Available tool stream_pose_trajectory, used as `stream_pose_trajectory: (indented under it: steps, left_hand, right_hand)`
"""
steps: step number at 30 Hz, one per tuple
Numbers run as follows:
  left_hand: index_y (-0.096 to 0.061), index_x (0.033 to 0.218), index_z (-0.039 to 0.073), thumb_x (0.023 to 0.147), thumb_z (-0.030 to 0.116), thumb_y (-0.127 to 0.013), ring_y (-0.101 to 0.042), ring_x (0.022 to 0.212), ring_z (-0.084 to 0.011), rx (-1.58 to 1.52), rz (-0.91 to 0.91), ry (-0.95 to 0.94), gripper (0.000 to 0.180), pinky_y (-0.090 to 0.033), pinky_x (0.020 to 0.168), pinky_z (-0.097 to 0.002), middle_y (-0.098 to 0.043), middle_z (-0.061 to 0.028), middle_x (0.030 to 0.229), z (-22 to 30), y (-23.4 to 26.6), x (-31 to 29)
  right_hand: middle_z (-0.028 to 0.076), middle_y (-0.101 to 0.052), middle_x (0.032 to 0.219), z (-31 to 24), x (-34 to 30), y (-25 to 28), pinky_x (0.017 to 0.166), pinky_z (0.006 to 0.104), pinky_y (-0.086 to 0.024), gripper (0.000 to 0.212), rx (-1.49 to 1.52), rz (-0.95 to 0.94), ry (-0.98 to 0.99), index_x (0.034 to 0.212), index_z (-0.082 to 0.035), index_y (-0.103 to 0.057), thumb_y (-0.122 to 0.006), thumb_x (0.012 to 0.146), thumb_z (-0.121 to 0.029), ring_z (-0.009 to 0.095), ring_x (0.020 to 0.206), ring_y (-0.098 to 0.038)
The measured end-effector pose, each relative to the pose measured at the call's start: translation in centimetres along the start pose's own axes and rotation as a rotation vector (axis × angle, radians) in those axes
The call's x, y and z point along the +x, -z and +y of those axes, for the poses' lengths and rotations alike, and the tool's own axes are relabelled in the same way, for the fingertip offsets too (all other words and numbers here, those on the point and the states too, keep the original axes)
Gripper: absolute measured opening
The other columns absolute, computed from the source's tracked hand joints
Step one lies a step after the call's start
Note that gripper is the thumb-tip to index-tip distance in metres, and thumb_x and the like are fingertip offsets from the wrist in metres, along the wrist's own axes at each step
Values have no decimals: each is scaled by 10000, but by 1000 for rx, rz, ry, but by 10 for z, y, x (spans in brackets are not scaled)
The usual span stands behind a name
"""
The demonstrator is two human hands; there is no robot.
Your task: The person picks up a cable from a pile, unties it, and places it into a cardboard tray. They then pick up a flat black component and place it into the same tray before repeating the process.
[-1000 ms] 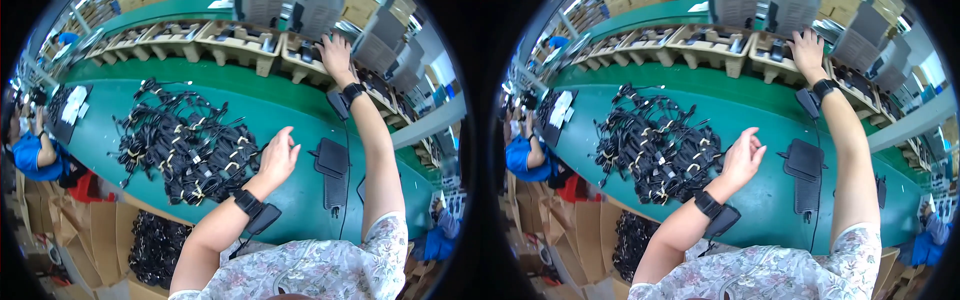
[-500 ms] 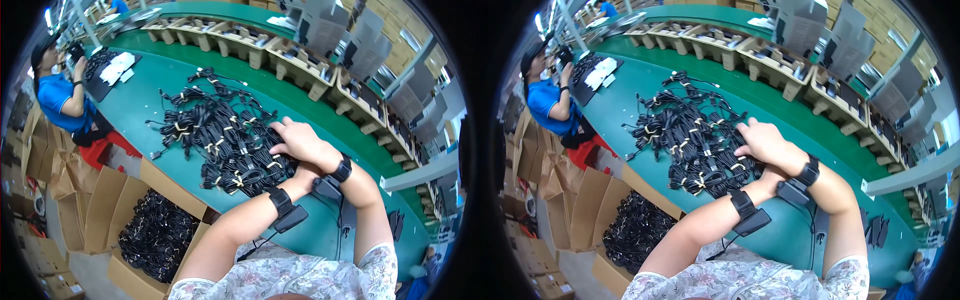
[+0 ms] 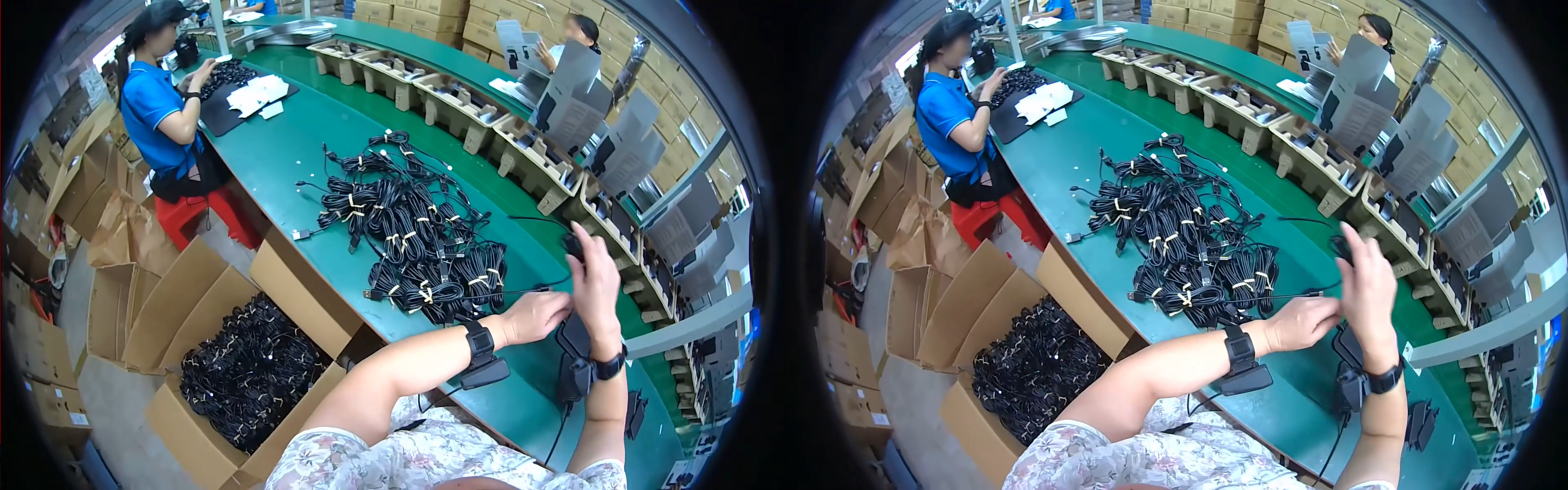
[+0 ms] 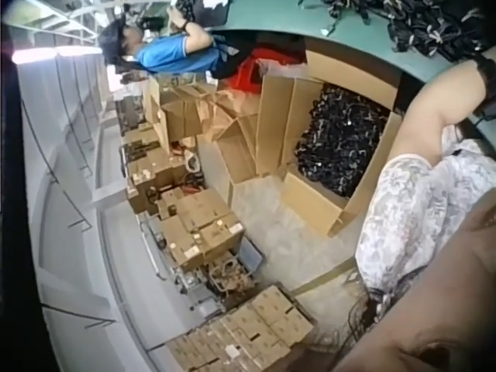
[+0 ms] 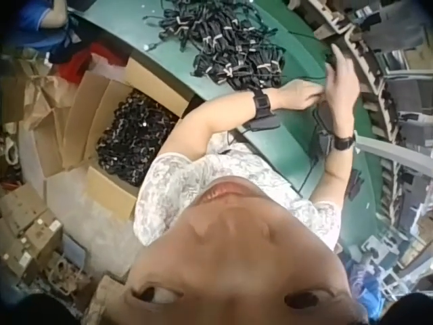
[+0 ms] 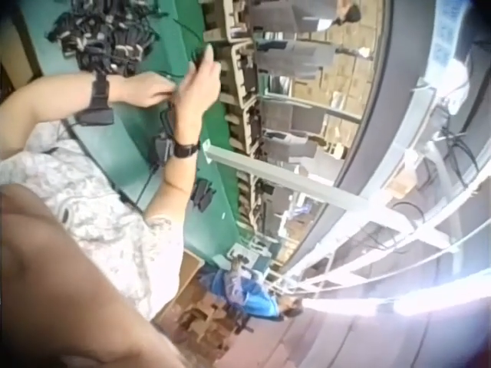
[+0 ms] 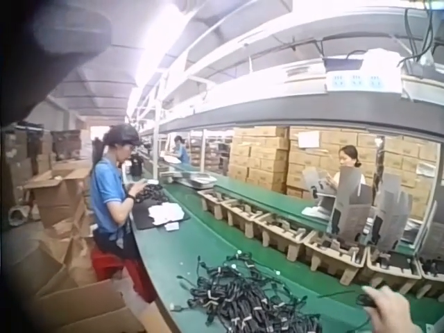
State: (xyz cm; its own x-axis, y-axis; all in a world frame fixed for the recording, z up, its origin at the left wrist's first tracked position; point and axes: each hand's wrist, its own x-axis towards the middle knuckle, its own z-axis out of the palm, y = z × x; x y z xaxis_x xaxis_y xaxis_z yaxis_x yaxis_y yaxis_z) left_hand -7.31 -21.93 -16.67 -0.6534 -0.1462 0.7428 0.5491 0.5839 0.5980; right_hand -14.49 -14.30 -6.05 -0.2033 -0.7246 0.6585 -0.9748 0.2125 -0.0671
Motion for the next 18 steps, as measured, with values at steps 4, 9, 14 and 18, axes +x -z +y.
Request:
stream_pose_trajectory:
  steps: [4,9,14,18]
  left_hand:
    - [-391,1208,25,757,57,-632,-547,967,-332,77,439,-138,513,-454,816,-396,-534,-167,1088,11,12,11]
    - [-363,1278,12,753,155,-680,-514,1015,-321,140,167,40,630,-411,873,-401,-542,-142,1094,1,13,9]
    - [-520,1057,23,933,203,-457,-612,877,-235,-166,-233,565,228,-487,804,-339,-580,-135,1046,-2,7,7]
    - [-455,1095,34,983,286,-344,-633,619,-209,-903,59,383,297,-532,632,-304,-568,-111,991,-26,-24,2]
  right_hand:
    - [117,-509,868,21,-29,13,629,379,-424,429,-78,-13,18,1157,-96,-537,-601,741,-12,319,752,-529]
    - [89,-525,888,5,-50,21,635,306,-414,381,207,-83,2,1133,-65,-550,-581,760,9,247,760,-535]
    - [17,-513,985,14,-56,15,734,211,-408,386,722,63,-405,1211,-42,-483,-542,834,10,95,859,-502]
    - [13,-505,1028,37,-66,-25,789,208,-409,405,810,141,-435,1230,-25,-439,-575,848,-10,76,896,-483]
